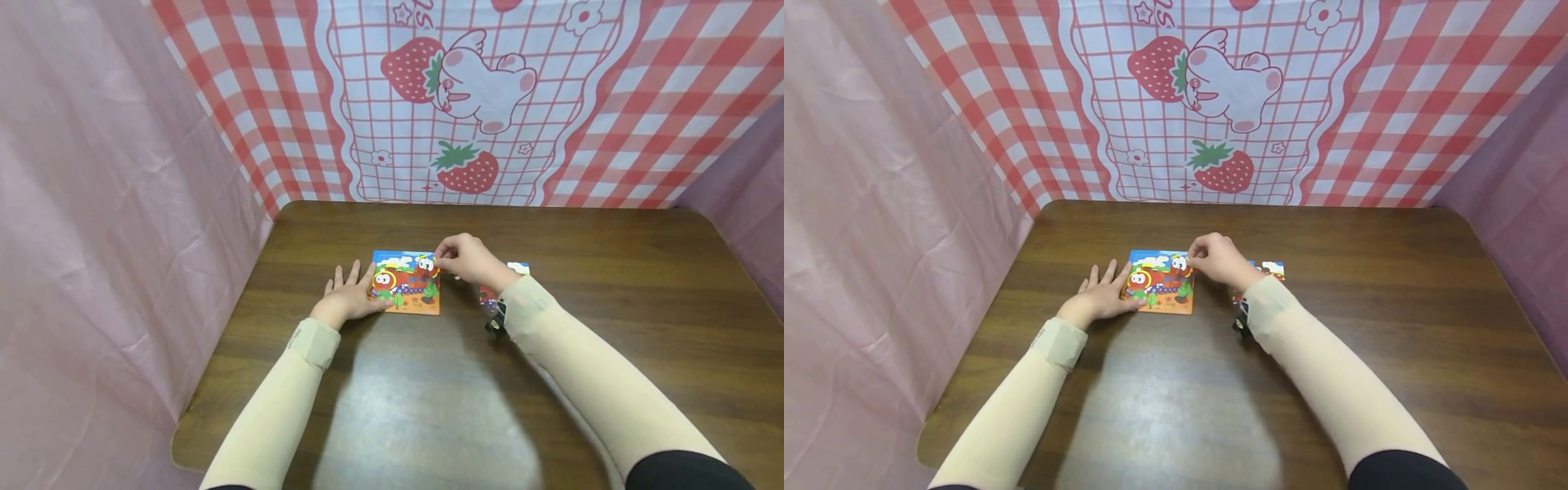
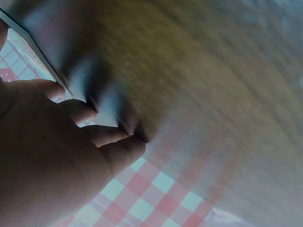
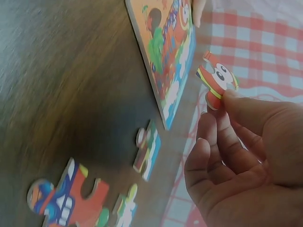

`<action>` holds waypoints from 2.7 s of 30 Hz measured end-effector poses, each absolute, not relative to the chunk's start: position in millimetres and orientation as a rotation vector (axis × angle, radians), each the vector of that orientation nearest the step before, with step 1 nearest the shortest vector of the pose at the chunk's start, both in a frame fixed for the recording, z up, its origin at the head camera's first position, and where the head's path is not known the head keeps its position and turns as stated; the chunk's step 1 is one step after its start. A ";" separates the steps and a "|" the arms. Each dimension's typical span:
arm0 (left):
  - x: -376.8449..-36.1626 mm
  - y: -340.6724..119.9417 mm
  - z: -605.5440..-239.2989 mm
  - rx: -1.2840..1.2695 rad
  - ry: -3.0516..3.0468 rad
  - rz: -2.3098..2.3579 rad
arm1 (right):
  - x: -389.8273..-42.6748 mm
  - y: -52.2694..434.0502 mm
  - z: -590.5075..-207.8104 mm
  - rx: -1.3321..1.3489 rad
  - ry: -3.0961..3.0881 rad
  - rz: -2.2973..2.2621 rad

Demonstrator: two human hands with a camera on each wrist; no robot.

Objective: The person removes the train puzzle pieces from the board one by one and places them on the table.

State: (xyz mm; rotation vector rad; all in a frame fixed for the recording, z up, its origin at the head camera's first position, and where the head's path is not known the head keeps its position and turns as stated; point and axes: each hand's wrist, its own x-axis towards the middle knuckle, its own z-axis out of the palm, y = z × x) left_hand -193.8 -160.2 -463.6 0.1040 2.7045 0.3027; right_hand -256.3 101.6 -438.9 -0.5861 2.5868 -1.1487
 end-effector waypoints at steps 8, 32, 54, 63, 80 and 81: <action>-193.0 -160.3 -462.7 0.105 2.708 0.332 | -253.0 119.3 -438.4 -0.612 2.591 -1.104; -192.1 -160.8 -463.0 0.106 2.717 0.330 | -243.4 151.1 -450.5 -0.607 2.538 -0.923; -191.1 -160.1 -462.7 0.116 2.709 0.348 | -239.2 144.6 -450.9 -0.649 2.719 -0.724; -191.6 -160.7 -463.7 0.111 2.711 0.334 | -238.5 138.6 -451.9 -0.708 2.692 -0.637; -193.6 -161.3 -464.3 0.119 2.714 0.306 | -238.2 136.9 -452.3 -0.658 2.671 -0.671; -193.7 -161.7 -464.5 0.120 2.711 0.304 | -238.0 136.7 -452.0 -0.658 2.673 -0.674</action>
